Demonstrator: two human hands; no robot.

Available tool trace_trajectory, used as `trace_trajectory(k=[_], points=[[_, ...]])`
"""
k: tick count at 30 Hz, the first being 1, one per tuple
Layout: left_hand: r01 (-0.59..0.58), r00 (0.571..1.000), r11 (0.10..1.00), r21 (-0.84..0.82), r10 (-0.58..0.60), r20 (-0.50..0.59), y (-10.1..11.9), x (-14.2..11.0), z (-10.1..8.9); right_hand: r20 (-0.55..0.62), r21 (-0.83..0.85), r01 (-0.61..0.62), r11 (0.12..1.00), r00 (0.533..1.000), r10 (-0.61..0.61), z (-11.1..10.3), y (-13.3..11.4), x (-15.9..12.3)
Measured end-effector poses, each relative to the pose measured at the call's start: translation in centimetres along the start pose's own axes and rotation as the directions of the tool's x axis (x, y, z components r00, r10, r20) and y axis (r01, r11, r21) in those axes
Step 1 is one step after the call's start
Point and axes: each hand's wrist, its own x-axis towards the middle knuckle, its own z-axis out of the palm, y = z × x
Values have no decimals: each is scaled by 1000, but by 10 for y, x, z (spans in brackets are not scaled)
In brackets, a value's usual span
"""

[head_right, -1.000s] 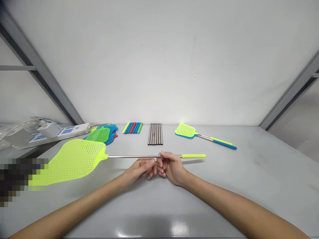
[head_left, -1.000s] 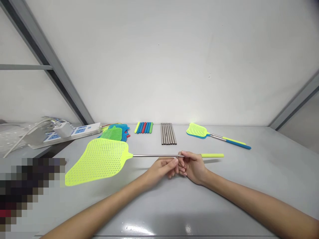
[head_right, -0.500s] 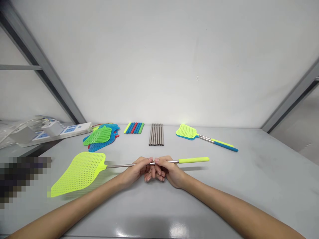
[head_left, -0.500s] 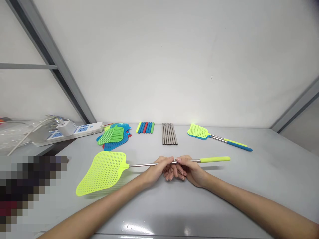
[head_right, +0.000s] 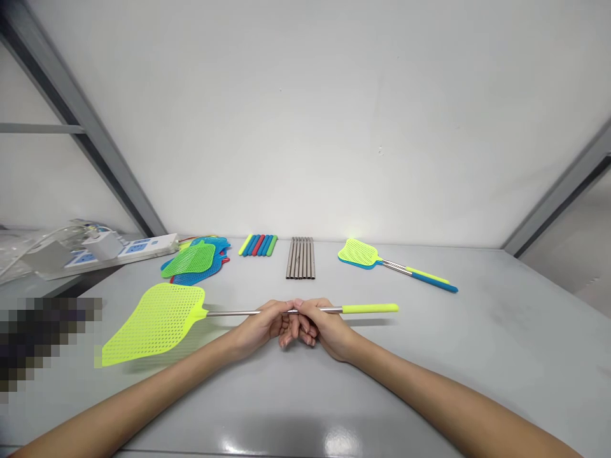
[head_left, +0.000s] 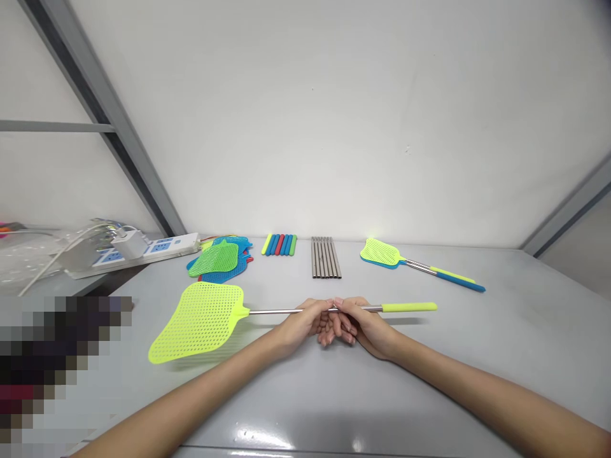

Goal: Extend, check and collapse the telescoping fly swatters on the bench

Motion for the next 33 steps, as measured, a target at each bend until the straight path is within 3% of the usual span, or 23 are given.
trace_trajectory(k=[19,33], points=[[2,1000,997,76,0,-26,1,1,-4,-42,20,-21,1000,999,22,3,-1,1],[46,999,999,-24,-45,14,3,0,-6,18,56,-139,989,990,138,1,-12,0]])
